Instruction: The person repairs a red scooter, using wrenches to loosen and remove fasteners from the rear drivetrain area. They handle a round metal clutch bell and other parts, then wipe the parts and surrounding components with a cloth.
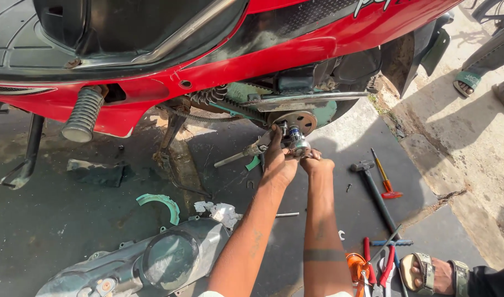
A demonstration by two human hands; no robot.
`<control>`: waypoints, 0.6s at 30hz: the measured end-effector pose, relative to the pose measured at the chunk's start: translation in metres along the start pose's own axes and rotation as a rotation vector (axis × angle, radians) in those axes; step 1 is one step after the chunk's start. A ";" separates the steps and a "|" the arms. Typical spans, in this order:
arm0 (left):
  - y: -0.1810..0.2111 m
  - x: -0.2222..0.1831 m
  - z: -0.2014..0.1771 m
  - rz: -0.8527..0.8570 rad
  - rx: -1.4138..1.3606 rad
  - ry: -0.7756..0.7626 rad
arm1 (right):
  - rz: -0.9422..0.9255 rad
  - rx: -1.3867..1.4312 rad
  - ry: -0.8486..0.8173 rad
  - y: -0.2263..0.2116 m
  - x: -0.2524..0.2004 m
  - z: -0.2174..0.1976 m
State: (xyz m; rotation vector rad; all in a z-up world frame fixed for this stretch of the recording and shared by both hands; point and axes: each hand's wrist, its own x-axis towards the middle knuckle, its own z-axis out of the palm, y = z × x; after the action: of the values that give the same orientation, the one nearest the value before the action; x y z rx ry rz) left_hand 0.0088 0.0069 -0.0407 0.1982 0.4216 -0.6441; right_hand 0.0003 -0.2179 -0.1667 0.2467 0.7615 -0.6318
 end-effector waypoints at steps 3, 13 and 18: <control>-0.002 0.005 -0.011 0.017 -0.007 -0.080 | -0.012 -0.004 0.007 0.013 -0.057 0.015; -0.035 -0.037 -0.043 0.071 0.035 0.333 | -0.186 -0.553 -0.237 -0.047 -0.092 -0.044; -0.054 -0.104 -0.090 0.124 0.274 0.696 | -0.172 -0.660 0.069 -0.036 -0.087 -0.175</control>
State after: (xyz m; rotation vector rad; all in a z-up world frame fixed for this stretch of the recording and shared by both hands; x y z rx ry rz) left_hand -0.1280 0.0480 -0.0789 0.7136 0.9815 -0.4951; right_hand -0.1687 -0.1329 -0.2284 -0.4075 1.0227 -0.5030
